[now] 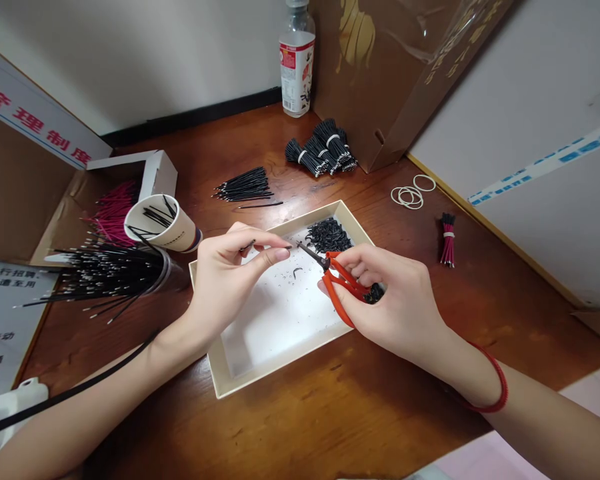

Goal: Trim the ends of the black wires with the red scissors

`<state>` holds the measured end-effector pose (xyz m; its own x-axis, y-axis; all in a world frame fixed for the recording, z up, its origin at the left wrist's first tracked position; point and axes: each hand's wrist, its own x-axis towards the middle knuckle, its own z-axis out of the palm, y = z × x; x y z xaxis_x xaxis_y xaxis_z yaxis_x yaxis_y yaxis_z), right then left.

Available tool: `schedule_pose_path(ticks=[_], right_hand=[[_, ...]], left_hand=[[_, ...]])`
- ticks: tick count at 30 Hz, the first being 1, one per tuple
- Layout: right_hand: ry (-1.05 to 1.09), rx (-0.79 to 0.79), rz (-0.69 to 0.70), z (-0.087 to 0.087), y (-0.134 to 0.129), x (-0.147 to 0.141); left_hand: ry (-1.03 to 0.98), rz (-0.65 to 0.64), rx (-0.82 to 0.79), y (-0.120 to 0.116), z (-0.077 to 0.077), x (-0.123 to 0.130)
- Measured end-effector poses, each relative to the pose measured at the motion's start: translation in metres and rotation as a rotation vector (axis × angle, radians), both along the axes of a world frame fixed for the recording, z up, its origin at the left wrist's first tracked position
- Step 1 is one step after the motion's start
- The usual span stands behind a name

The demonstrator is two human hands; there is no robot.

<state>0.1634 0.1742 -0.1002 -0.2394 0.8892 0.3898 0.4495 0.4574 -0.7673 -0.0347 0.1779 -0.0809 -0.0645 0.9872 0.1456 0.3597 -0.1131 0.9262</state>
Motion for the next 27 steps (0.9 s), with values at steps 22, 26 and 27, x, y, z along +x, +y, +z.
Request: schedule_pose_path(ticks=[22,26,27], right_hand=[[-0.021,-0.02,0.045,-0.0006,-0.0007,0.0009],[-0.021,-0.013,0.036,-0.0009,-0.0009,0.0012],[-0.017,-0.007,0.036,-0.0009,-0.0009,0.0012]], left_hand=[[-0.009,-0.007,-0.004,-0.0013,-0.0005,-0.0016],[-0.013,-0.009,-0.004,-0.001,-0.0004,-0.0018],[-0.01,-0.006,-0.007,-0.0008,-0.0001,-0.0017]])
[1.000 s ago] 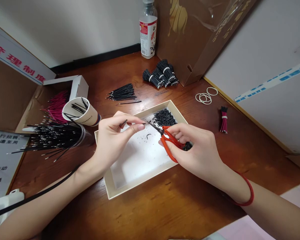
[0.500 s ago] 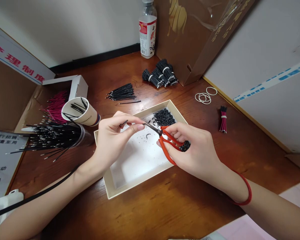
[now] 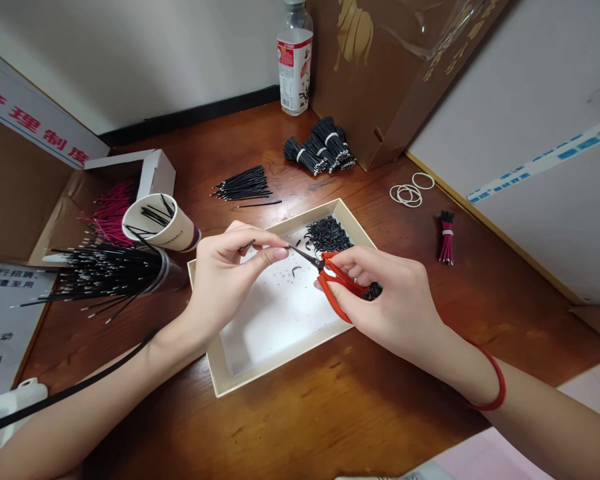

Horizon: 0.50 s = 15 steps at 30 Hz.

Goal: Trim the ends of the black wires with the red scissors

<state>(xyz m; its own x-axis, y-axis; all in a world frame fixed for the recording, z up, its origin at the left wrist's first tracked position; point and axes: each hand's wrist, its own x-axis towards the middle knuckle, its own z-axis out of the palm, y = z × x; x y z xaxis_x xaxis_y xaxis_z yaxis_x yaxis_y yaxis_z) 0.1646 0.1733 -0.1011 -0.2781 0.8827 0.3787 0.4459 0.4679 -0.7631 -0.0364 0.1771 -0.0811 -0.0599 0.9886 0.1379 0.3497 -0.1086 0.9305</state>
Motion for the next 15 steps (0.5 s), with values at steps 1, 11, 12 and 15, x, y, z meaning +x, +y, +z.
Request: schedule_pose_path(ticks=[1,11,12,15], right_hand=[[0.003,0.006,-0.001,0.0001,0.0,0.0],[0.003,0.002,-0.042,0.0022,-0.0002,-0.0019],[-0.004,0.006,-0.039,0.0023,-0.0004,-0.0019],[-0.019,-0.001,-0.025,0.0018,-0.0009,-0.002]], left_hand=[[0.005,0.005,-0.002,0.0003,0.0003,0.0002],[0.025,0.007,-0.01,0.0009,0.0019,0.0017],[0.025,0.008,-0.008,0.0009,0.0019,0.0016],[0.033,0.016,-0.006,0.001,0.0022,0.0014]])
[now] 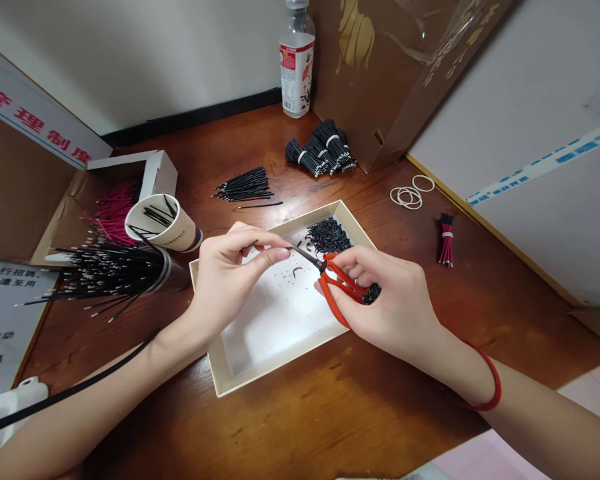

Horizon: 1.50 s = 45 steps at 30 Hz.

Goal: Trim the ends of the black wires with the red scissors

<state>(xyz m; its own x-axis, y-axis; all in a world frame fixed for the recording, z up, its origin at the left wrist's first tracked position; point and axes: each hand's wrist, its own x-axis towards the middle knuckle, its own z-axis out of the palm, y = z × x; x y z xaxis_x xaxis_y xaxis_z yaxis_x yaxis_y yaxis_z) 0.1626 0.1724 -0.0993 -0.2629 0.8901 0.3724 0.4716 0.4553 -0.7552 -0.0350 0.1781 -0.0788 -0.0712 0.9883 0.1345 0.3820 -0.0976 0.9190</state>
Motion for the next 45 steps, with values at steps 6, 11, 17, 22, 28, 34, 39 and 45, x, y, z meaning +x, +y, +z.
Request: schedule_pose_path(ticks=[6,11,17,22,28,34,39,45], right_hand=[[0.002,-0.014,0.011,-0.0013,0.0002,-0.0004],[-0.002,-0.013,0.014,-0.0021,-0.001,0.0],[-0.005,-0.005,-0.002,-0.0024,-0.0004,0.0002],[-0.003,0.016,-0.034,-0.0009,0.001,-0.0002],[-0.008,0.015,-0.018,-0.0009,-0.0005,-0.0011],[-0.015,0.013,-0.01,-0.0015,-0.0003,-0.0008],[-0.017,0.03,-0.009,-0.003,-0.0013,0.0005],[-0.009,0.04,-0.029,-0.0044,0.0002,0.0]], left_hand=[[-0.022,-0.007,0.005,-0.0004,-0.0001,0.0003],[-0.024,-0.015,0.005,-0.0009,-0.0016,-0.0007],[0.0,-0.004,-0.004,-0.0006,-0.0017,-0.001],[0.025,-0.011,-0.003,-0.0005,0.0001,-0.0008],[0.032,-0.021,0.013,-0.0003,0.0008,-0.0003],[0.018,-0.023,0.013,-0.0005,-0.0005,-0.0007],[0.009,-0.02,0.004,-0.0004,-0.0004,-0.0006],[0.033,-0.025,0.005,-0.0013,0.0003,-0.0021]])
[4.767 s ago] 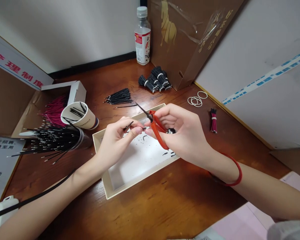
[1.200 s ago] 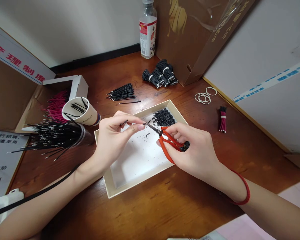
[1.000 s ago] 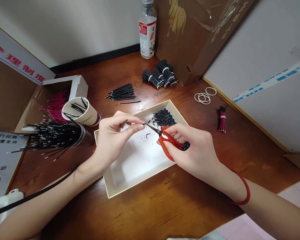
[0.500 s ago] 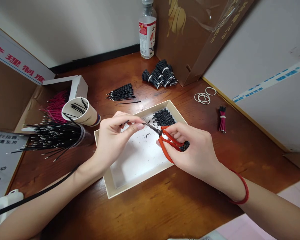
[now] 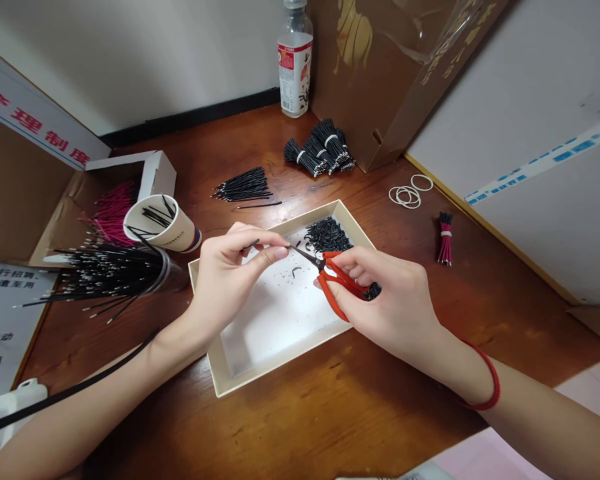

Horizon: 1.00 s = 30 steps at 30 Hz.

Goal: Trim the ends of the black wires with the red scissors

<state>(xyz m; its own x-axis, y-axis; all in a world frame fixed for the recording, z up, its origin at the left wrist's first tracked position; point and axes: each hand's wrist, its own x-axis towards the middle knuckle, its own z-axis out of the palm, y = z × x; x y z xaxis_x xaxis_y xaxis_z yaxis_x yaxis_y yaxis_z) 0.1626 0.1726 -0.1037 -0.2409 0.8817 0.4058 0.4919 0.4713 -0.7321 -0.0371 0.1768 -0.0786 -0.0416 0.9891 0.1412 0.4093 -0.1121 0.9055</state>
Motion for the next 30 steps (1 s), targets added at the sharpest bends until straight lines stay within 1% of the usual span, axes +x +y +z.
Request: schedule_pose_path(ticks=[7,14,23,30], right_hand=[[0.0,0.02,-0.008,0.0019,0.0006,-0.0005],[-0.002,-0.004,0.007,0.0013,-0.0004,-0.0016],[-0.006,0.002,0.011,-0.0018,-0.0005,0.0003],[0.004,0.011,-0.006,0.0001,-0.0008,0.0006]], left_hand=[[0.029,-0.034,0.029,0.001,-0.001,0.0009],[0.046,-0.038,0.039,0.0013,-0.0002,0.0008],[0.031,-0.049,0.03,0.0019,-0.0011,0.0009],[0.03,-0.063,0.016,0.0013,-0.0011,-0.0004]])
